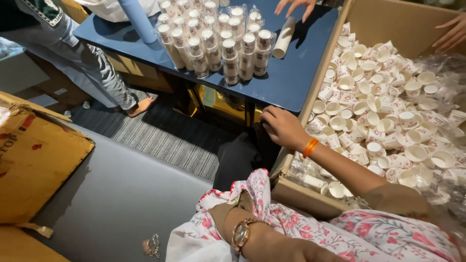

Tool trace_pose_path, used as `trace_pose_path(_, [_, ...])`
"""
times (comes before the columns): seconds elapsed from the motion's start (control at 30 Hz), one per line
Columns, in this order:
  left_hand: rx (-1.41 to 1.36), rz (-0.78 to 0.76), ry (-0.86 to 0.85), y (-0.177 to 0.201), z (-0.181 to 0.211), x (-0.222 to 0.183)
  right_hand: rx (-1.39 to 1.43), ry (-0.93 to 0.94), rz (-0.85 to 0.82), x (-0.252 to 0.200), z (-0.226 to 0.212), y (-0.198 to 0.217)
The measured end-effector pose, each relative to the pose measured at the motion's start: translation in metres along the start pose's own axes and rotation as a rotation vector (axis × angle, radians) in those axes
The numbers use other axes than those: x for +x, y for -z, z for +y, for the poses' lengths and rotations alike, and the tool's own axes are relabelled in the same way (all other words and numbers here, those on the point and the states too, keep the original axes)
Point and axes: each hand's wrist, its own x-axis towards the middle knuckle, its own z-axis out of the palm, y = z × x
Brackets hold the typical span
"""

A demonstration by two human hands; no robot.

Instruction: Packing stacks of paper cups into plastic sleeves and cardboard boxes for shipping.

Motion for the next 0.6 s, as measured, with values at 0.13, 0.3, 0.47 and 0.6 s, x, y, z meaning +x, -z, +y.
trace_pose_path(0.13, [-0.001,-0.055,-0.13,-0.01,-0.057,-0.164,-0.094,0.145,-0.077,-0.068,0.01,0.049])
trace_pose_path(0.3, [-0.029,-0.119,-0.258,-0.016,-0.086,-0.227,-0.188,0.053,-0.066,-0.158,0.061,0.093])
trace_pose_path(0.47, [-0.025,-0.163,-0.409,-0.022,-0.062,0.09,-0.134,-0.411,-0.232,-0.205,0.11,0.091])
trace_pose_path(0.6, [-0.065,-0.175,-0.25,-0.132,-0.142,0.084,-0.144,-0.317,-0.278,-0.229,0.124,0.066])
